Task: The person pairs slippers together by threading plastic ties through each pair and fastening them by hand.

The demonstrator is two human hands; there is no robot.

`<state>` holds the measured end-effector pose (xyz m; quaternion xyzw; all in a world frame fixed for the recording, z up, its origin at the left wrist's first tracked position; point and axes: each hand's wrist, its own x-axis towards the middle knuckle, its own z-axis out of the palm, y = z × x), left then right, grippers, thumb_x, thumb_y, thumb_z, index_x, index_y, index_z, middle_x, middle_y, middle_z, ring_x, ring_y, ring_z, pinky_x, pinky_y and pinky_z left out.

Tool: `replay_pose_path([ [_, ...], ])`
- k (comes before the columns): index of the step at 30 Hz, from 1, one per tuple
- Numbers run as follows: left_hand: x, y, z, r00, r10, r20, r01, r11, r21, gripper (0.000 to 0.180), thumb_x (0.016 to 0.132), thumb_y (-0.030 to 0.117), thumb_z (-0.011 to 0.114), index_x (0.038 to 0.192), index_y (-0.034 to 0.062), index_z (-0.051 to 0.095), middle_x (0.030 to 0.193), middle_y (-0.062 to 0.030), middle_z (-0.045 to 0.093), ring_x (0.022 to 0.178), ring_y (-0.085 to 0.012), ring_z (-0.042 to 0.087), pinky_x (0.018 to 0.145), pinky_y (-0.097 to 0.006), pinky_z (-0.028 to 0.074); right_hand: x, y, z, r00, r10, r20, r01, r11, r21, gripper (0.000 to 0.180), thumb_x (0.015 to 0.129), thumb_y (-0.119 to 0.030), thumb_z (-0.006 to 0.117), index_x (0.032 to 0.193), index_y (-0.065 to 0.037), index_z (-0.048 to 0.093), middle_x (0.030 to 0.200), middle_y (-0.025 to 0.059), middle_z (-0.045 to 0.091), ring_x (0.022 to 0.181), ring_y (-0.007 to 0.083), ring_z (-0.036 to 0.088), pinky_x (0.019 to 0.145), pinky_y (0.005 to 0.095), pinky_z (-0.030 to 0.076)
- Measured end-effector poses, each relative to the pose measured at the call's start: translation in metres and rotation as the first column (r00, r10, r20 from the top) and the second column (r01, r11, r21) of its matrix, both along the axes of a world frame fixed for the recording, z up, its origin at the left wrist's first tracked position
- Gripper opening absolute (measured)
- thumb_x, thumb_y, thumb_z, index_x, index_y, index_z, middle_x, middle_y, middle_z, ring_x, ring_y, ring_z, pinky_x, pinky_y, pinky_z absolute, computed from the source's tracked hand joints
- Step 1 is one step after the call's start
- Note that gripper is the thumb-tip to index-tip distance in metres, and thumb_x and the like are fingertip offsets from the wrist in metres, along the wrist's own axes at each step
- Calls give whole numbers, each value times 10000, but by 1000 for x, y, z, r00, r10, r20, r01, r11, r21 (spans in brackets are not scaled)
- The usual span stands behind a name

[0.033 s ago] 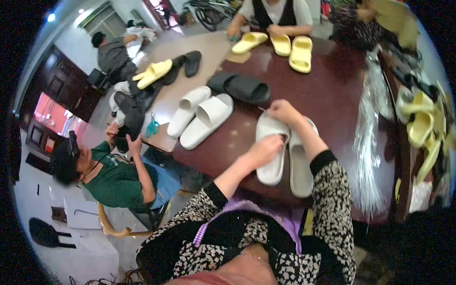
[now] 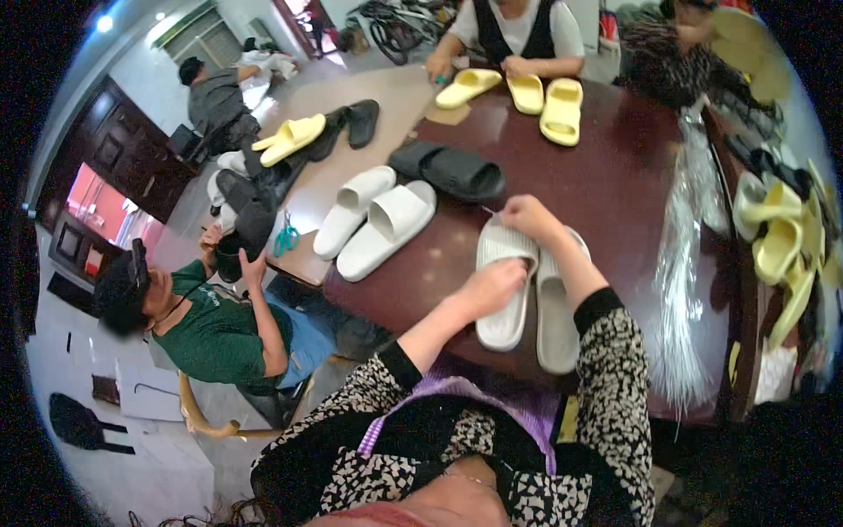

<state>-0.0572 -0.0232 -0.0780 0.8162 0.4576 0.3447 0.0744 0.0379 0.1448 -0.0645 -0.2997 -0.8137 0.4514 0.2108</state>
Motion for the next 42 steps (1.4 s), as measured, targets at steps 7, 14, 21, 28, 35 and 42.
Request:
replay_pose_path([
  [7,0,-19,18,995,-10,97,6,999,44,185,795,21,554,978,-4,560,991,-142,595,891,-314,583,782,-387,480,10,-17,23,950,-294,-106,273,945,-180,102,743,-88,628,761,11,608,637,44,574,643,117,534,590,283,448],
  [14,0,-19,45,884,106,455,-145,988,52,264,840,15,545,1103,-3,558,1046,-147,618,763,-226,618,685,-322,502,40,-45,30,871,-387,-302,315,913,-260,62,792,-53,590,795,9,594,683,23,585,676,88,545,610,240,447],
  [21,10,35,55,688,307,658,-23,915,-403,243,830,41,544,1065,-16,568,899,-128,640,715,-171,608,614,-283,486,45,-84,33,758,-442,-481,323,893,-312,60,820,-46,567,839,1,599,798,41,614,740,96,559,697,237,458],
  [28,26,73,42,793,372,482,-213,911,-353,108,841,66,561,844,-1,646,756,-31,629,693,-131,602,623,-257,482,61,-61,28,679,-524,-514,434,852,-294,99,795,-75,607,821,15,638,800,62,635,753,132,585,706,261,474],
  [35,37,112,28,476,446,758,109,825,-554,84,853,92,601,867,15,630,663,-11,578,491,-57,469,439,-196,347,83,-25,8,574,-617,-538,319,774,-548,92,853,-80,579,871,0,620,788,25,617,706,80,543,658,221,448],
  [42,45,116,41,295,467,834,274,795,-542,69,861,81,603,892,20,599,617,7,521,444,-48,409,398,-189,321,85,-29,18,579,-596,-557,264,783,-563,80,858,-69,578,886,-4,613,741,0,592,643,62,519,601,199,434],
])
